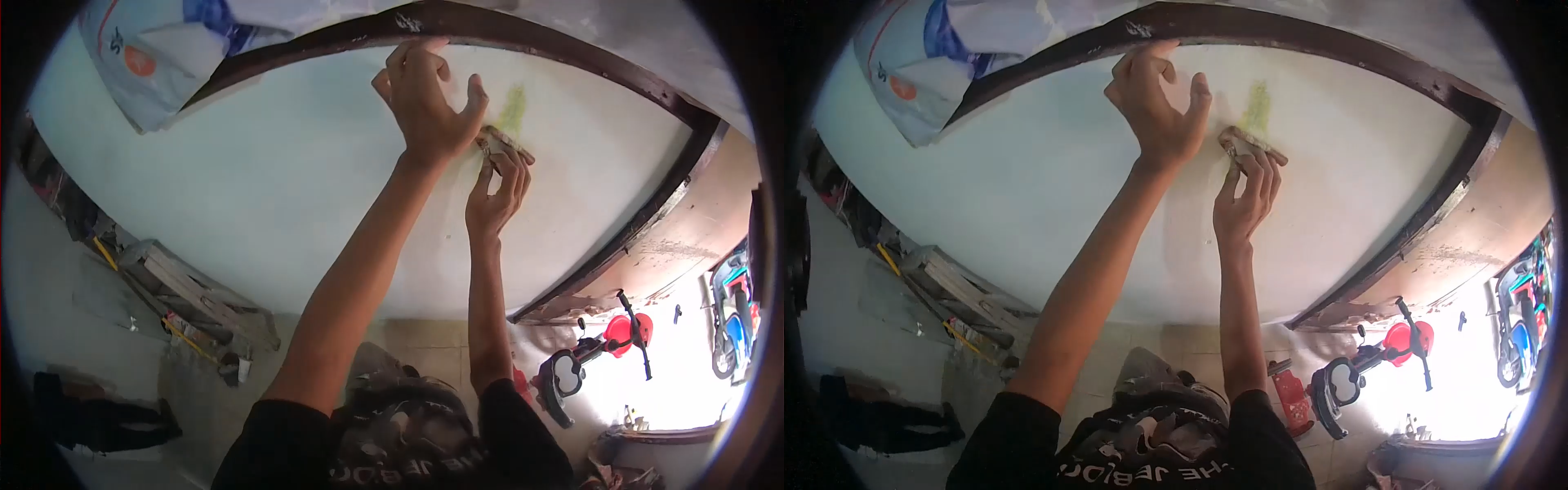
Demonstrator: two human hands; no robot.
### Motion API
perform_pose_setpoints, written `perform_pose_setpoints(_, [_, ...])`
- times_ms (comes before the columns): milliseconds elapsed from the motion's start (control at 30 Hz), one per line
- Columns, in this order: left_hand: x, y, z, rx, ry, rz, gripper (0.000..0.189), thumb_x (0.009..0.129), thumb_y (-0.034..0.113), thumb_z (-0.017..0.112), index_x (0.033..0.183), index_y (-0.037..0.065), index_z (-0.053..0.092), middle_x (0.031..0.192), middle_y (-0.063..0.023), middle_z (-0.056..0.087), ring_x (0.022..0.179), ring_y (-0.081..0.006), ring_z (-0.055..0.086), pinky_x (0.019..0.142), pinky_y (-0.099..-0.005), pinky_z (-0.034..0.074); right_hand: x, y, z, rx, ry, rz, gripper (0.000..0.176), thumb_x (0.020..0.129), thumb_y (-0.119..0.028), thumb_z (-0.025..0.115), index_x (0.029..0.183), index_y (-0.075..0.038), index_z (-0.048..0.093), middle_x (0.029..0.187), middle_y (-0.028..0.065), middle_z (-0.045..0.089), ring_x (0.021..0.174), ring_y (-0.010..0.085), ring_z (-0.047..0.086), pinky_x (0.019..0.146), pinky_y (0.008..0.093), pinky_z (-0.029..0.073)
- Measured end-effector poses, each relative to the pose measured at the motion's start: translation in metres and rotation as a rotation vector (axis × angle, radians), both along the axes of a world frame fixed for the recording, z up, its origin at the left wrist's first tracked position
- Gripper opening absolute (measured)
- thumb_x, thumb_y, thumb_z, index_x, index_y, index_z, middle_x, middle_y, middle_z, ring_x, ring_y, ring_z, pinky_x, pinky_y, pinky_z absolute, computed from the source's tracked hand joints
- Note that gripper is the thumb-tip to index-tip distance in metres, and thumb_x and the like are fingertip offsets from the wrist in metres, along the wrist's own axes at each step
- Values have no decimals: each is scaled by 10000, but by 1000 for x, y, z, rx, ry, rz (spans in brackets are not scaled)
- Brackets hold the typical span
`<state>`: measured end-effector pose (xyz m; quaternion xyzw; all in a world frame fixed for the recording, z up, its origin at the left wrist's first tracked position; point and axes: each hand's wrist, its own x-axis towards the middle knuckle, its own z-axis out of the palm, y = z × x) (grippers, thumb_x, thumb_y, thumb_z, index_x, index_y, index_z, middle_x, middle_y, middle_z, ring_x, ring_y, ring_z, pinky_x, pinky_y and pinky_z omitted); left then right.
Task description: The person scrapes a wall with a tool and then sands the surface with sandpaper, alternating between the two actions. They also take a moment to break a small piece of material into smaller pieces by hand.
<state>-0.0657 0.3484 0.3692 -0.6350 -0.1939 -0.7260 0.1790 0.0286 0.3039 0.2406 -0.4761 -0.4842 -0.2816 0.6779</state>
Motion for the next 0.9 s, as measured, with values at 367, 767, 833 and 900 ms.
perform_pose_setpoints(367, [-5, 11, -6, -3, 40, 11, 473, 755, 237, 667, 1193, 82, 573, 817, 1, 511, 1064, -224, 478, 903, -407, 248, 19, -11, -20, -247, -226, -39, 486, 831, -199, 699, 1264, -63, 525, 1310, 135, 497, 1261, 352, 422, 1047, 492, 322])
perform_pose_setpoints(767, [21, 29, -31, -264, 63, -203, 723, 628, 207, 682, 1295, 50, 451, 1322, -162, 442, 1253, -315, 376, 1034, -495, 235, 14, 5, 13, 94, -402, 36, 364, 943, -358, 605, 1163, -74, 660, 1255, 169, 617, 1205, 399, 541, 1040, 536, 387])
perform_pose_setpoints(833, [15, 27, -22, -45, 24, -149, 699, 565, 188, 664, 1224, 33, 486, 1299, -164, 449, 1235, -314, 387, 980, -480, 250, 7, 7, -34, -34, -336, -146, 502, 932, -471, 585, 1282, -112, 570, 1359, 157, 534, 1268, 389, 482, 1013, 562, 384])
perform_pose_setpoints(900, [8, 20, -20, 10, 14, -43, 534, 547, 228, 672, 1029, 12, 587, 1214, -167, 506, 1219, -320, 396, 960, -475, 257, 2, 15, -49, -157, -292, -287, 593, 918, -529, 580, 1354, -136, 496, 1427, 159, 456, 1301, 382, 443, 995, 567, 381])
